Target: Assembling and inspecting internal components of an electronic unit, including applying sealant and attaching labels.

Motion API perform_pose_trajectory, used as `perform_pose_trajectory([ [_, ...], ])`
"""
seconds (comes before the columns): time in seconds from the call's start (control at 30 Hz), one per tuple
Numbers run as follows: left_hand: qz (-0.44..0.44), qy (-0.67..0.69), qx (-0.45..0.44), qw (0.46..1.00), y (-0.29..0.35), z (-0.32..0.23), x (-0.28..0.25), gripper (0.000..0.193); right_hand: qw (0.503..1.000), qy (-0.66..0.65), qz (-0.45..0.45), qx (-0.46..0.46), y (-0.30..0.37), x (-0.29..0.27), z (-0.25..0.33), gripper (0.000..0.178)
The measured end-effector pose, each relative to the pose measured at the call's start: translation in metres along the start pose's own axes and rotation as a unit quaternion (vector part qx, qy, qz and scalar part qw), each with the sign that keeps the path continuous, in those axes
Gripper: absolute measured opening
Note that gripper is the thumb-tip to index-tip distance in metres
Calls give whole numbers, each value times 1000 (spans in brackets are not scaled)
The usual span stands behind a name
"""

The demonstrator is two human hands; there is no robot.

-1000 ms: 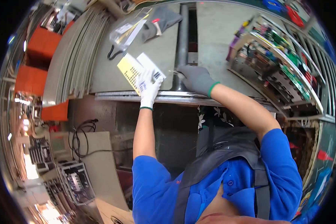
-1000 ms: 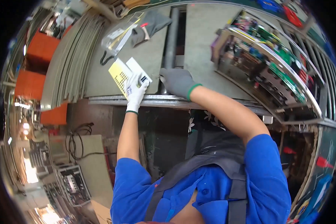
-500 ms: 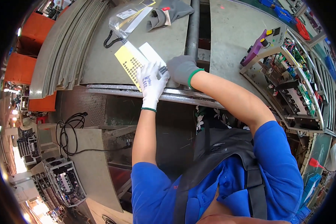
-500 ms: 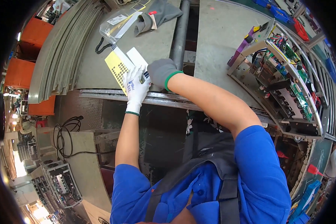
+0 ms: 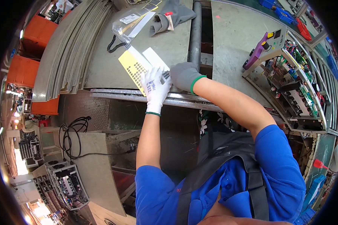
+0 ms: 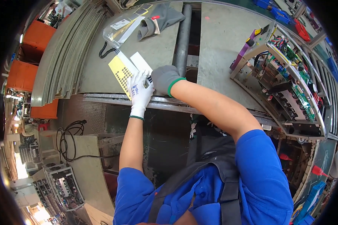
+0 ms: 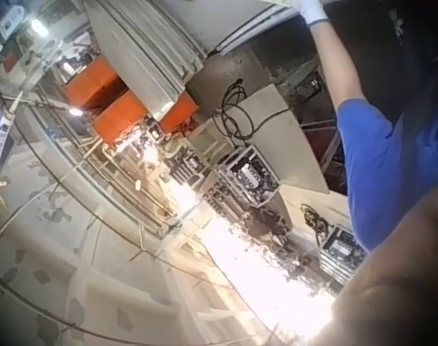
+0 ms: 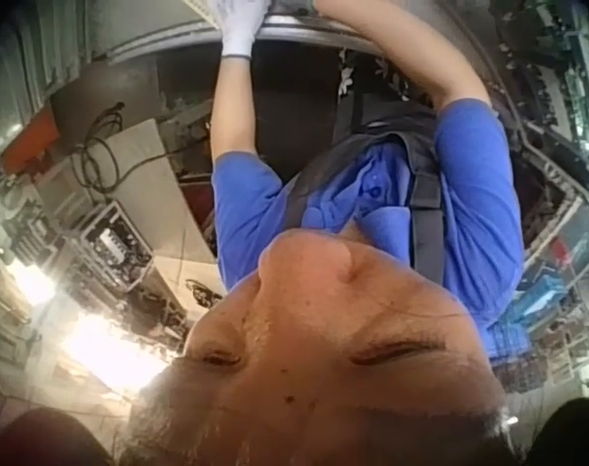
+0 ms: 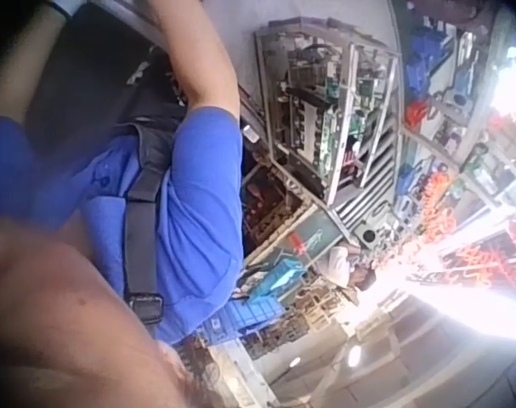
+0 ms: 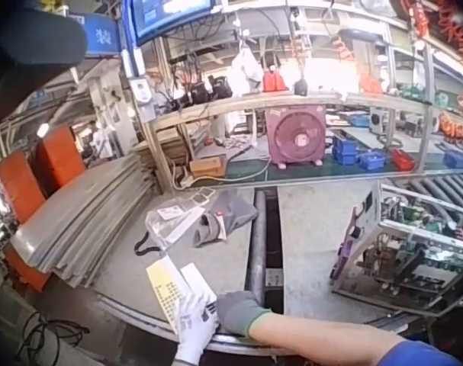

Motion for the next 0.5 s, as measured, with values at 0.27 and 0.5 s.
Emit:
perform_pose_trajectory([
  [0.27, 24, 56, -42, 997, -11, -13, -11, 77, 956, -251, -150, 5, -3, -2, -44, 23],
  [0.5, -17, 21, -48, 998, 0, 1, 2, 69, 812, -488, -257, -189, 204, -71, -128, 16],
])
Point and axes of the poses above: each hand's wrist, its own y-axis away from the middle knuckle, its own x-axis out of the palm, z = x × y, the point moved 10 cm from there along -y, towards the middle knuckle, and after that the axes turned 10 degrees about x, right-handed, at the moved point
